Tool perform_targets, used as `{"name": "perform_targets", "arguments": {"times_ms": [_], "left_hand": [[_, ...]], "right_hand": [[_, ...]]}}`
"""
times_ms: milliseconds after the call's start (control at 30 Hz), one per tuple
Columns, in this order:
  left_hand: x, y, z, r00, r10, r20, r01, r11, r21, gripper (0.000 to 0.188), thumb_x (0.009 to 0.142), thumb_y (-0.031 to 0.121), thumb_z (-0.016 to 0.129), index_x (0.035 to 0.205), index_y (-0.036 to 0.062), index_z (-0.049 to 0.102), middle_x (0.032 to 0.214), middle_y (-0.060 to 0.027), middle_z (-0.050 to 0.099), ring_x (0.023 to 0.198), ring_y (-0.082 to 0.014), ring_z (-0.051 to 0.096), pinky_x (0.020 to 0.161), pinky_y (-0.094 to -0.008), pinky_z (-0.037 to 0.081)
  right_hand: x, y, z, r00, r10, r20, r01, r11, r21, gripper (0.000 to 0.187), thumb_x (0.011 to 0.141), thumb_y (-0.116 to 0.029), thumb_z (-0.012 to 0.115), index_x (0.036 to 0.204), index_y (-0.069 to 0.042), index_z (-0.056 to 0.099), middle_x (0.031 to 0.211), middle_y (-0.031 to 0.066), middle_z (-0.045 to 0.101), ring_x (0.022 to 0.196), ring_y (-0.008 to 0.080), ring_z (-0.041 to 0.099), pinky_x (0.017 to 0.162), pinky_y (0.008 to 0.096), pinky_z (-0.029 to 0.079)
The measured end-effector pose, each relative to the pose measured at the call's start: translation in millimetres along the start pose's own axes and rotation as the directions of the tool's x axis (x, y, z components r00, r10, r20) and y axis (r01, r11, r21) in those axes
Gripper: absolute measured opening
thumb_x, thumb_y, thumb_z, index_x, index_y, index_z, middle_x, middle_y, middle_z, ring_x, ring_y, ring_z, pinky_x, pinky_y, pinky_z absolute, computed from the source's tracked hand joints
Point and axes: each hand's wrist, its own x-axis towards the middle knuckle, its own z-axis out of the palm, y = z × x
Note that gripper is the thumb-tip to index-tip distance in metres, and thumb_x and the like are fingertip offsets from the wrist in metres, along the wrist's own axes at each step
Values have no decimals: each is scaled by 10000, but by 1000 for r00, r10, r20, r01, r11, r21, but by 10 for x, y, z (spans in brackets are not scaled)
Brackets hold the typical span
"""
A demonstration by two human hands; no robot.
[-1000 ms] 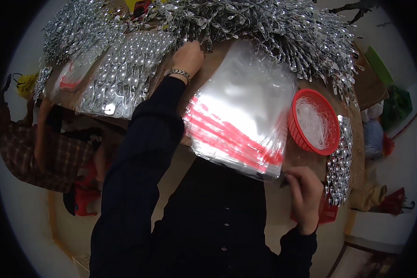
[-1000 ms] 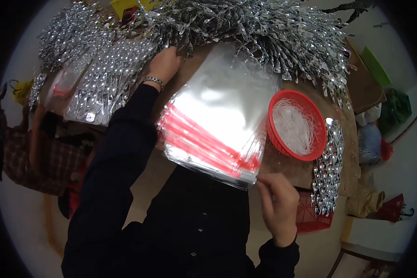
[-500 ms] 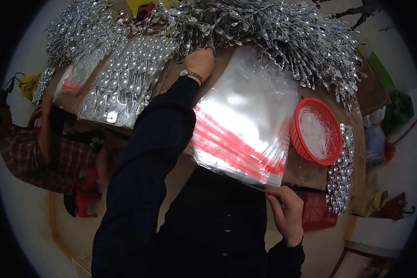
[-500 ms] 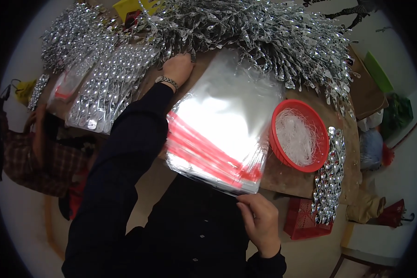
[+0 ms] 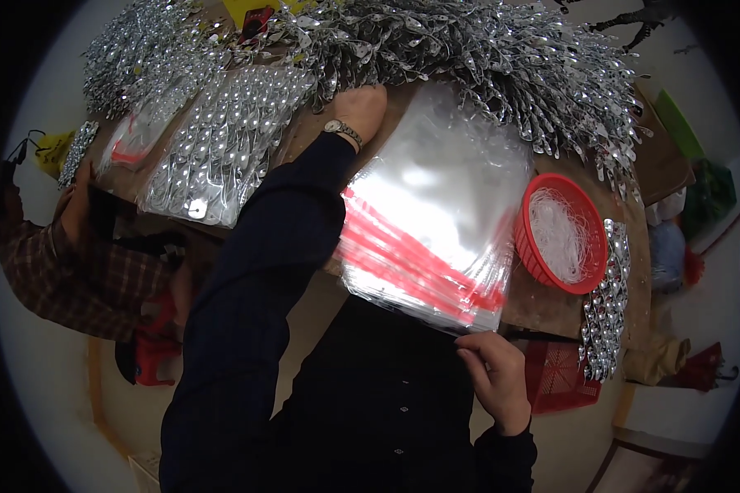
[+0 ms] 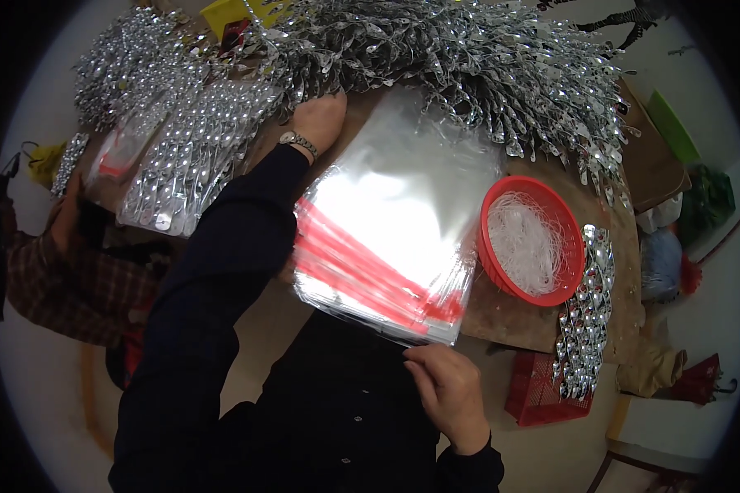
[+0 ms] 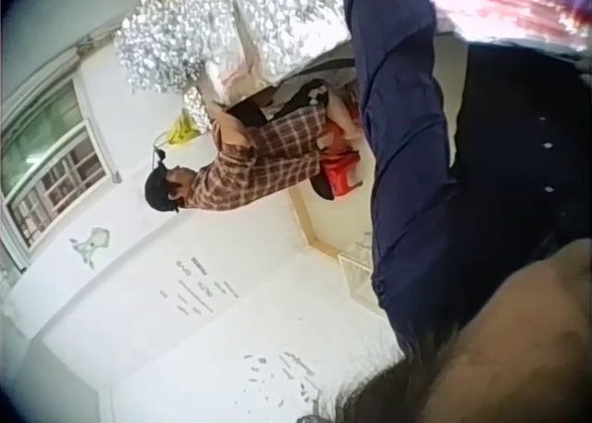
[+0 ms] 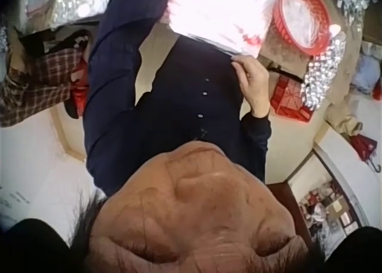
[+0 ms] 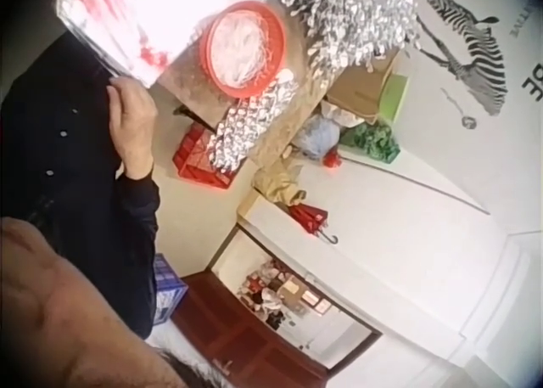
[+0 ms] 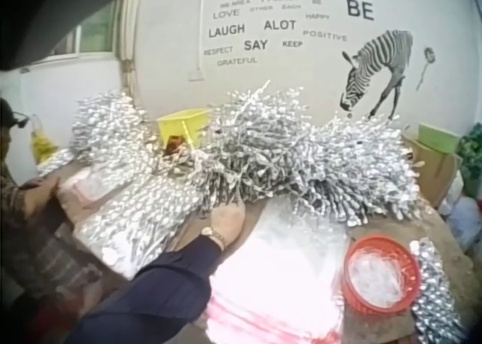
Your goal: Packaging decorative bells into small plastic bags and sealing them with wire ties.
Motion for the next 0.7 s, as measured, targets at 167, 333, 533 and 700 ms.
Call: {"name": "perform_targets", "arguments": {"times_ms": [167, 333, 533, 700], "left_hand": [[81, -72, 96, 996, 86, 2, -86, 995, 42, 108, 842, 105, 506, 821, 95, 611, 752, -116, 668, 691, -289, 682, 571, -387, 541], [44, -109, 67, 984, 178, -10, -178, 984, 26, 110, 830, 104, 513, 796, 108, 618, 754, -116, 671, 666, -278, 678, 567, -385, 536], [-208, 66, -117, 1000, 16, 0, -16, 1000, -24, 118, 801, 126, 535, 724, 113, 623, 743, -106, 666, 674, -279, 673, 585, -391, 538], [-400, 222, -623, 997, -75, -1, 75, 991, -108, 102, 788, 160, 563, 754, 89, 629, 802, -108, 659, 724, -306, 660, 615, -424, 534]], "right_hand": [[-11, 10, 15, 1000, -21, 23, 21, 1000, -16, 104, 792, -7, 653, 896, -4, 649, 830, 132, 649, 767, 280, 646, 667, 338, 500], [-19, 15, 23, 999, -18, 49, 18, 1000, -15, 110, 798, 6, 644, 908, 6, 649, 835, 139, 647, 773, 263, 645, 670, 322, 497], [39, -16, 71, 998, -36, 50, 36, 999, -6, 110, 786, -28, 666, 894, -14, 648, 822, 123, 647, 756, 290, 643, 663, 358, 504], [51, -50, 58, 991, -93, 94, 93, 996, 4, 123, 787, 17, 652, 909, 6, 646, 819, 124, 642, 737, 243, 637, 642, 309, 489]]}}
